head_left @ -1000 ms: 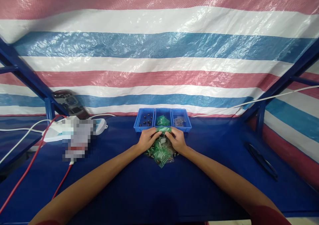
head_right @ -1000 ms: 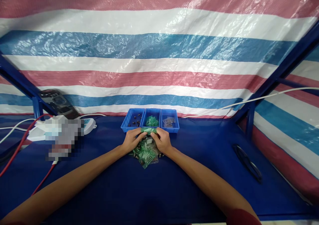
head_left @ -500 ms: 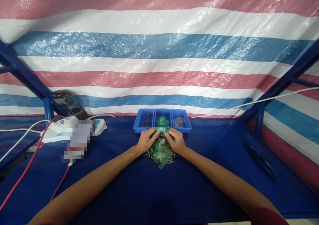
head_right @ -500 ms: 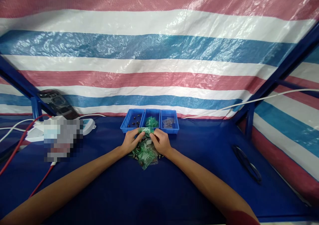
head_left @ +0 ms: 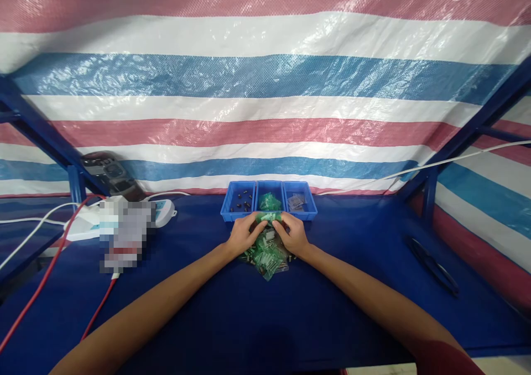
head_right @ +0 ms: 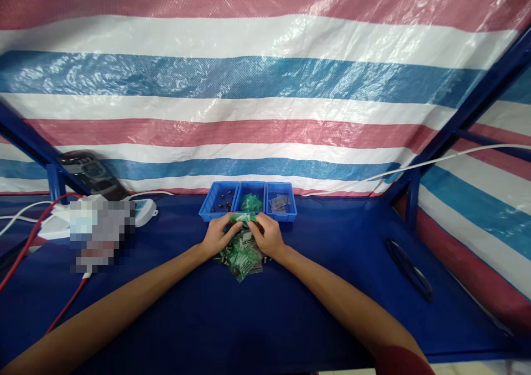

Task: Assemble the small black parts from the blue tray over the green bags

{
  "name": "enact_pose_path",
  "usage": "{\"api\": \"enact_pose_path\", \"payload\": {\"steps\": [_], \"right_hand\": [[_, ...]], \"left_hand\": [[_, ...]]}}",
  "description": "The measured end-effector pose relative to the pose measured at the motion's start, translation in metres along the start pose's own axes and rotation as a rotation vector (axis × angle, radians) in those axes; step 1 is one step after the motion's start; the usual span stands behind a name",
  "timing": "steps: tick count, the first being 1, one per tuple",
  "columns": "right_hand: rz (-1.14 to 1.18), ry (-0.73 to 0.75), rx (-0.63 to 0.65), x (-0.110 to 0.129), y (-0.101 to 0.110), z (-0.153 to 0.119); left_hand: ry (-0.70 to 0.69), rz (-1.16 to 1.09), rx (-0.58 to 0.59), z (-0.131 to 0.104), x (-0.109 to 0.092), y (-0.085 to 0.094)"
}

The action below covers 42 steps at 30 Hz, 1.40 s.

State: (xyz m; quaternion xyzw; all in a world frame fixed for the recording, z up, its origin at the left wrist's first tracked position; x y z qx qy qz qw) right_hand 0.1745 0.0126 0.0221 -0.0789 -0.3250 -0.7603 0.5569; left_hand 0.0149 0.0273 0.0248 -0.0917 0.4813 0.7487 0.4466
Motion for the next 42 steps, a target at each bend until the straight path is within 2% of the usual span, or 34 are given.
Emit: {"api": "enact_pose_path", "payload": {"steps": [4, 12, 18, 29, 35, 42], "right_hand": [[-0.001, -0.004, -0.013, -0.0013, -0.0002, -0.0011], [-0.012, -0.014, -0.029, -0.0048, -0.0003, -0.0025], [-0.005, -0.032, -0.03, -0.0064, 0.0005, -0.0016], [0.029, -0.03, 0.016, -0.0037, 0.0023, -0.0017], [0.051, -0.028, -0.004, -0.0046, -0.001, -0.0028], [0.007, -0.023, -0.011, -0.0078, -0.0024, -0.0036]], "left_hand": [[0.001, -0.001, 0.001, 0.0003, -0.0004, -0.0007], [0.019, -0.031, -0.068, 0.0013, 0.0014, 0.0009], [-0.032, -0.03, -0.045, 0.0014, -0.0029, 0.0009], [-0.035, -0.059, -0.009, 0.0012, -0.0018, -0.0004], [-0.1, -0.04, -0.008, -0.0003, -0.005, 0.0004], [-0.023, -0.043, 0.018, 0.0017, -0.0049, -0.0002]]}}
Point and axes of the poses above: each hand's wrist, its own z-axis towards the middle knuckle, its own y-axis out of the back of the hand, x = y × z, the point moved 4 cm from there along z, towards the middle knuckle, and after that the axes turned 10 degrees about y, right-handed, at the moved point
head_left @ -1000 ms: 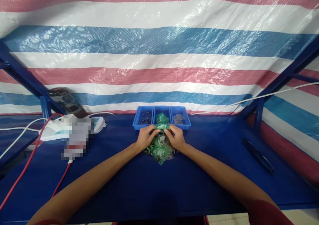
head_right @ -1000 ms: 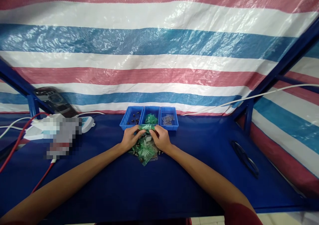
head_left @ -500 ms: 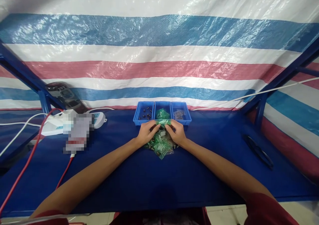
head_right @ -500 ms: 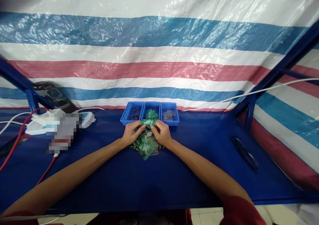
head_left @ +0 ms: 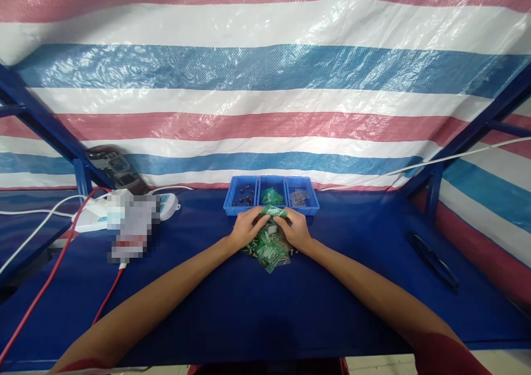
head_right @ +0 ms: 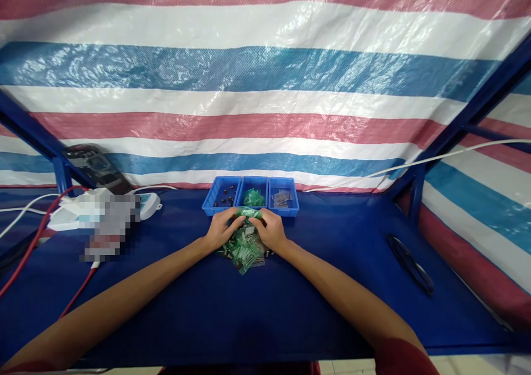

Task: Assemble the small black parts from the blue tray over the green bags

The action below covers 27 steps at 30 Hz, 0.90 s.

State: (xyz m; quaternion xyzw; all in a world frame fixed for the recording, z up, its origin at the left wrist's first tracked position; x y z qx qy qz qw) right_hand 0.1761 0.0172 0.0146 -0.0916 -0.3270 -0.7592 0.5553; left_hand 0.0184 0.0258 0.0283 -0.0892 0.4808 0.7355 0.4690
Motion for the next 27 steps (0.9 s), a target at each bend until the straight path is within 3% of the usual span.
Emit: {"api": "enact_pose_path", "payload": {"steps": [14, 27], "right_hand": [[0.002, -0.087, -0.025, -0.0036, 0.001, 0.0012], [0.003, 0.114, 0.05, 0.004, -0.0013, -0.0011]], "left_hand": [[-0.077, 0.044, 0.078, 0.0005, 0.0004, -0.0048], [-0.08, -0.031, 0.089, 0.0005, 0.006, -0.0052]]}}
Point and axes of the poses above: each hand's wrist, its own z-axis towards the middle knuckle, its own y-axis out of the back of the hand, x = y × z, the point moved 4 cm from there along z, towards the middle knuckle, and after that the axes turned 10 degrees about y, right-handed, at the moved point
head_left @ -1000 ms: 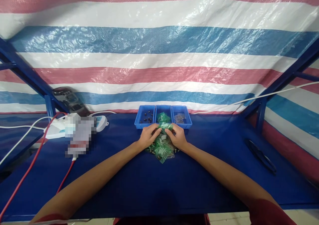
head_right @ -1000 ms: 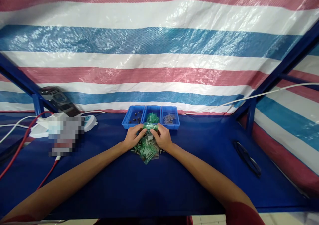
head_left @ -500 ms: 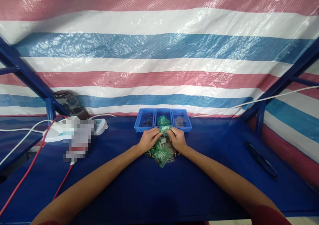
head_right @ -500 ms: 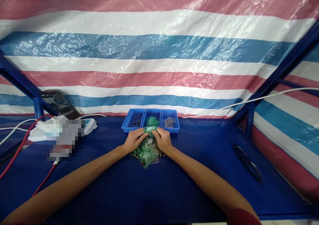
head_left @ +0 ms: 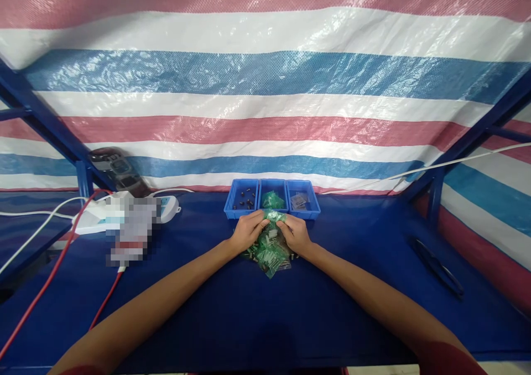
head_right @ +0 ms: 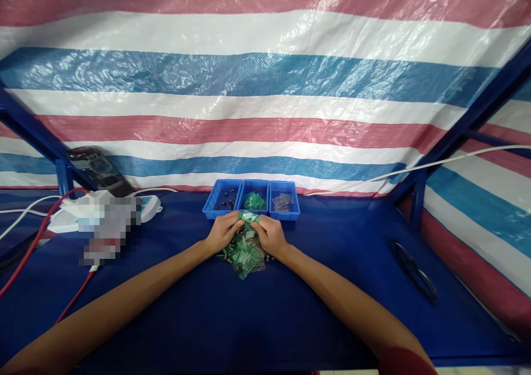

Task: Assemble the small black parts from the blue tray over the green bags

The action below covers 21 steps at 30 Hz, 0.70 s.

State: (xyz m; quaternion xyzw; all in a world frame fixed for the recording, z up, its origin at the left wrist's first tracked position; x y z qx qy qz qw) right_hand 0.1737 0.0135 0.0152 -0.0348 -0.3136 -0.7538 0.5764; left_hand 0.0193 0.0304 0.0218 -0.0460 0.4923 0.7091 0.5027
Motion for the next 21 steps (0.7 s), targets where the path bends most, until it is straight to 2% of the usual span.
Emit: {"api": "enact_pose_path", "payload": {"steps": [7, 13, 21], "right_hand": [[-0.017, -0.054, -0.037, 0.0011, 0.0013, 0.0016], [-0.018, -0.054, -0.016, 0.001, 0.0009, 0.0022], [-0.018, -0.04, 0.017, -0.0019, -0.0018, -0.0005]], "left_hand": [[0.067, 0.032, -0.001, -0.0002, -0.0038, 0.0025], [0.127, -0.01, -0.025, -0.002, -0.0041, 0.006], [-0.014, 0.058, -0.046, -0.0031, -0.0082, 0.0043]]}}
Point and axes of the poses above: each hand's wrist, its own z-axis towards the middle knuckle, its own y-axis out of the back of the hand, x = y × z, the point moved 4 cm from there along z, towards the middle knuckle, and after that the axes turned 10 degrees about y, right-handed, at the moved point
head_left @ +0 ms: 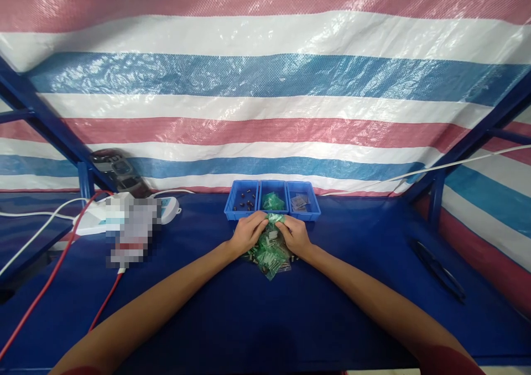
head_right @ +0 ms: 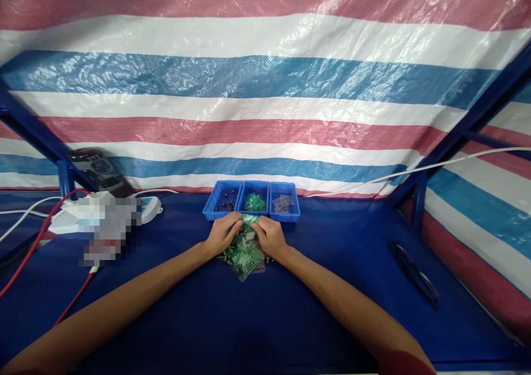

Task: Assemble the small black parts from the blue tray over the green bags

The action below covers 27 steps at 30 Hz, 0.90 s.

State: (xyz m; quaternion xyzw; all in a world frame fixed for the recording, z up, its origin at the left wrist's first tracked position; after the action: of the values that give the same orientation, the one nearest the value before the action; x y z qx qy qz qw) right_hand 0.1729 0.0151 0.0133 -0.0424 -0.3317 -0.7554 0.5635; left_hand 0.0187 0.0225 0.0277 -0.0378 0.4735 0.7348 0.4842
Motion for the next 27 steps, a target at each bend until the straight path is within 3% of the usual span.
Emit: {"api": "enact_pose_path", "payload": {"steps": [4, 13, 27], "right_hand": [[-0.006, 0.009, 0.002, -0.0003, -0.0003, 0.0002], [-0.01, -0.034, -0.011, -0.0014, 0.0019, 0.0002], [0.014, -0.021, -0.029, 0.0056, 0.0034, 0.0053]], "left_hand": [[-0.024, 0.009, 0.0, 0.0004, -0.0019, -0.0005], [0.138, -0.021, -0.04, 0.0047, 0.0037, 0.0], [0.106, 0.002, -0.021, 0.0015, 0.0073, 0.0003]]}}
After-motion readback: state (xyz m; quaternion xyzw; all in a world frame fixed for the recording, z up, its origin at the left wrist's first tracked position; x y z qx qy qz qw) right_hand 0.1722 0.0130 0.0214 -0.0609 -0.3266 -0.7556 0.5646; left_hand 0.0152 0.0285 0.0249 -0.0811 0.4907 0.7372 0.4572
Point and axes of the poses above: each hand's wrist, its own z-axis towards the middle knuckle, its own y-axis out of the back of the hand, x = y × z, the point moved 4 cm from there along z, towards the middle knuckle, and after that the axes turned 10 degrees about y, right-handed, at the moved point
